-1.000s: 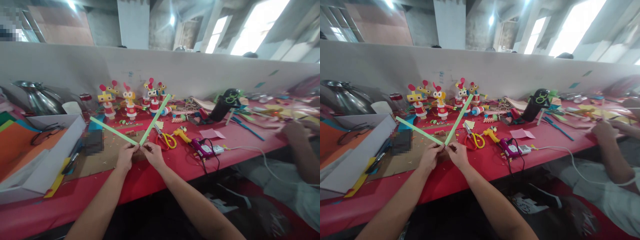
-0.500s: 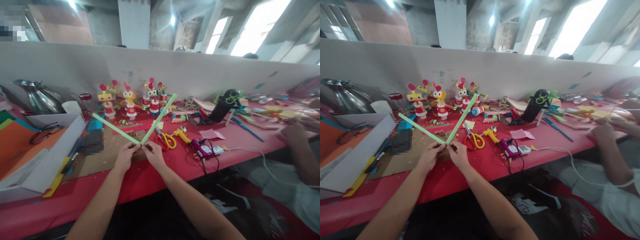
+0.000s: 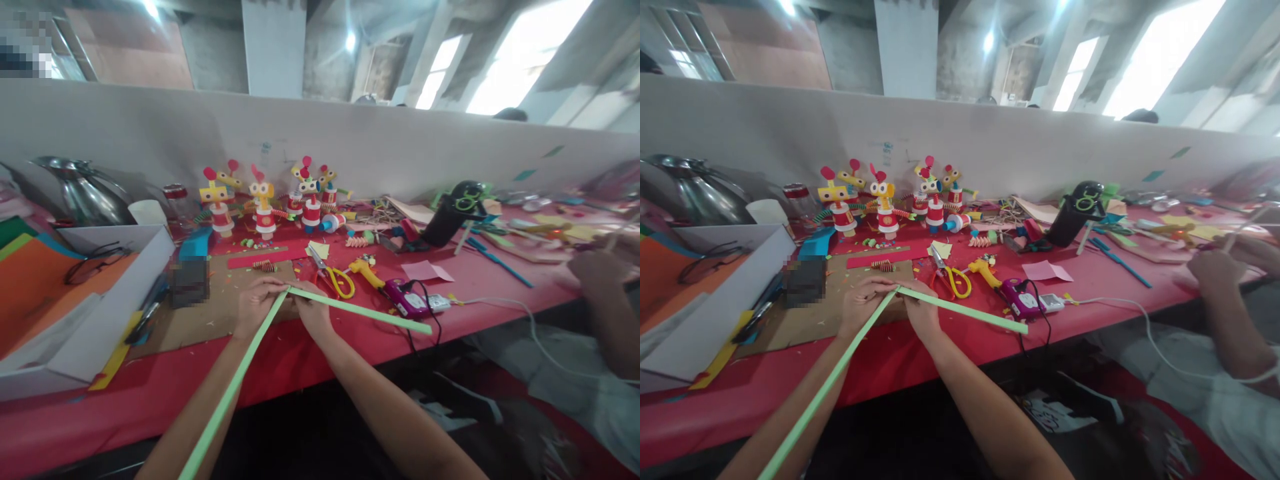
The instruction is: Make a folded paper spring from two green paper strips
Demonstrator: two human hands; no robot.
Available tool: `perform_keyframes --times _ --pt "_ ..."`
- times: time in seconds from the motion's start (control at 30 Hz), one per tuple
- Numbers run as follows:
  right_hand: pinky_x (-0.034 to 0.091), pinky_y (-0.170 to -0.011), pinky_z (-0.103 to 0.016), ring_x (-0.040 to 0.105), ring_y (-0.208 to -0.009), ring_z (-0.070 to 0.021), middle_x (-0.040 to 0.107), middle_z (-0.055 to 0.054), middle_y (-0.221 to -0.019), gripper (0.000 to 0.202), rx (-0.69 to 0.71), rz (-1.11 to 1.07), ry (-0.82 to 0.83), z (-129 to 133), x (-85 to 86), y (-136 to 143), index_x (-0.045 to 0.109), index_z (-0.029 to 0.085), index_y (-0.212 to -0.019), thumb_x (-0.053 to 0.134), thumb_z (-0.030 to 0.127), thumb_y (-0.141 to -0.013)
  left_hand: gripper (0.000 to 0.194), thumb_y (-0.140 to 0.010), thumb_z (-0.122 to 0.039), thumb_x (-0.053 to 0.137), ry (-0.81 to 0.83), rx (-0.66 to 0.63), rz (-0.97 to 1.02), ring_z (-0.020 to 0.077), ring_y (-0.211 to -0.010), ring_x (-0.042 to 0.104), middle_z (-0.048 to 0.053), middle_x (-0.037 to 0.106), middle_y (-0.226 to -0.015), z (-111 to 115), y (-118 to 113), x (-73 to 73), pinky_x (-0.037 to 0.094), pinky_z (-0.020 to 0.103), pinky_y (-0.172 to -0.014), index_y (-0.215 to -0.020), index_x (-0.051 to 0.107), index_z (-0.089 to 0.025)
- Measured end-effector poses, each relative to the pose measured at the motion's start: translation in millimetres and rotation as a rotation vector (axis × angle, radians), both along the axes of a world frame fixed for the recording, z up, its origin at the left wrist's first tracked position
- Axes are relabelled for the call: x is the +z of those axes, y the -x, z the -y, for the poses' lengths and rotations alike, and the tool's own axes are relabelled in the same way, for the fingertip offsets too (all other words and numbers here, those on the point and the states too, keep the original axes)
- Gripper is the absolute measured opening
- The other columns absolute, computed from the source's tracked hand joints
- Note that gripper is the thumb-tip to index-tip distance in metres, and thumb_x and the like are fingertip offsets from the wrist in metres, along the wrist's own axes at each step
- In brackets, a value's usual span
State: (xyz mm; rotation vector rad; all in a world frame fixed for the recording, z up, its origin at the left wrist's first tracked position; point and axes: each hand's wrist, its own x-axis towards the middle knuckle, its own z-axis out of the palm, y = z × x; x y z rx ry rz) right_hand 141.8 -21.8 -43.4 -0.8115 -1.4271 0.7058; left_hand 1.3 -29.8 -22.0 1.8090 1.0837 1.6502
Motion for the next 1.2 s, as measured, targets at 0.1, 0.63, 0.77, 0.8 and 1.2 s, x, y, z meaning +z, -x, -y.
perform_keyframes --times 0.1,0.63,0.77,0.8,1.2 --pt "0.052 -0.069 -0.03 0.064 -0.07 -0.0182 0.07 -0.004 -0.077 0.017 0.008 -0.005 -0.029 0.5 1.8 -0.9 0.073 0.023 -0.084 0.057 0.02 -0.077 0.014 -0.08 -0.025 0.061 -0.069 0.03 -0.073 0.0159 -0.077 0.065 0.004 0.07 -0.082 2.3 0.3 2.7 0.05 0.029 -0.075 -0.08 0.075 -0.025" --pt "0.051 -0.072 -0.03 0.064 -0.077 -0.0191 0.069 -0.005 -0.079 0.014 0.008 0.084 -0.029 6.0 4.2 0.3 0.071 0.021 -0.084 0.058 0.023 -0.081 0.013 -0.063 -0.029 0.071 0.417 -0.014 0.274 0.0147 -0.06 0.058 0.002 0.065 -0.061 0.6 -5.1 0.1 0.044 0.026 -0.059 -0.067 0.069 -0.017" --pt "0.05 -0.063 -0.028 0.062 -0.068 -0.0178 0.067 -0.005 -0.073 0.014 0.055 0.107 0.086 7.4 4.7 1.8 0.068 0.019 -0.079 0.057 0.028 -0.081 0.019 -0.055 -0.031 0.076 0.532 -0.029 0.377 0.0097 -0.052 0.048 -0.001 0.059 -0.054 -1.2 -2.7 0.9 0.036 0.022 -0.053 -0.06 0.066 -0.015" --pt "0.049 -0.061 -0.027 0.062 -0.066 -0.0175 0.066 -0.005 -0.072 0.015 0.063 0.095 0.115 7.4 4.2 2.0 0.068 0.019 -0.078 0.057 0.028 -0.081 0.02 -0.055 -0.031 0.077 0.538 -0.029 0.379 0.0092 -0.051 0.047 -0.001 0.058 -0.053 -1.1 -2.6 1.1 0.035 0.022 -0.053 -0.06 0.066 -0.015" --pt "0.047 -0.054 -0.024 0.059 -0.059 -0.0152 0.063 -0.002 -0.066 0.019 0.089 0.039 0.226 5.4 0.8 2.4 0.066 0.018 -0.078 0.058 0.034 -0.08 0.022 -0.055 -0.033 0.076 0.56 -0.067 0.421 0.0094 -0.053 0.048 -0.001 0.06 -0.056 -0.7 -3.9 0.1 0.037 0.023 -0.054 -0.067 0.069 -0.015"
